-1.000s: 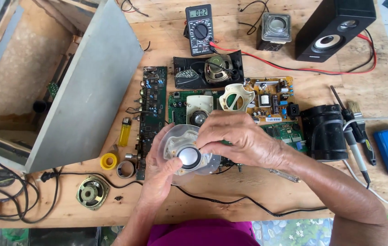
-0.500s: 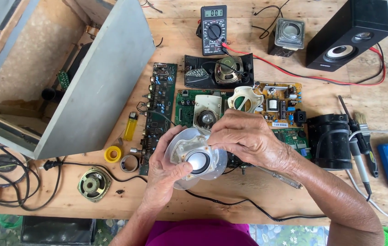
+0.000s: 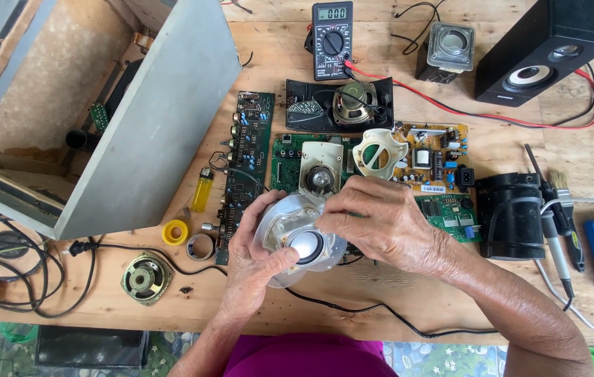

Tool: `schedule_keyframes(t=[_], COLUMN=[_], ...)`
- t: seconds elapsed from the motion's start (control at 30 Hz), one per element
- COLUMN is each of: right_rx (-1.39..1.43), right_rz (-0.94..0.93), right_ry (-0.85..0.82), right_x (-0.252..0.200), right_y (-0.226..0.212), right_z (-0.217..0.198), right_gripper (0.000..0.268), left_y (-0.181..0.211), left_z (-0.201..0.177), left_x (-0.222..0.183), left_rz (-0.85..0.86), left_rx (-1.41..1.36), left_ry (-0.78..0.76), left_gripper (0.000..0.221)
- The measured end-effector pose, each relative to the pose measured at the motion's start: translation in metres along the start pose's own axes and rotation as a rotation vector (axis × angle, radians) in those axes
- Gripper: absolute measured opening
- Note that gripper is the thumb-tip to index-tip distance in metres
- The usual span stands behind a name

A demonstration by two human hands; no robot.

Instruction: Disassembling a speaker driver by unscrewing it from its plastic housing using a screwdriver.

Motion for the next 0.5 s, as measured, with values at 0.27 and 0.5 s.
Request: schedule_keyframes(t=[0.27,0.5], right_rx=[-0.384,-0.501], right_rz=[-0.155,-0.157], right_ry=[0.036,-0.04], right_x=[0.0,0.001], right_y=[-0.019,-0.017], right_z=[0.001,0.005], right_gripper=[0.008,0.01], left_y=[0.003,-0.004], left_z=[0.003,0.002], left_x=[0.005,0.006], left_rz=[0.032,-0.004], left_rx=[0.042,0.029], left_ry=[-0.011,-0.03], left_gripper=[0.08,0.081])
Point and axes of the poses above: each hand's wrist, its own x-axis towards the middle knuckle, its own z-axis out of the palm, y = z × x, the point moved 6 cm from there along x, towards the middle knuckle, and after that the axes turned 10 degrees about z, right-handed, at the moved point
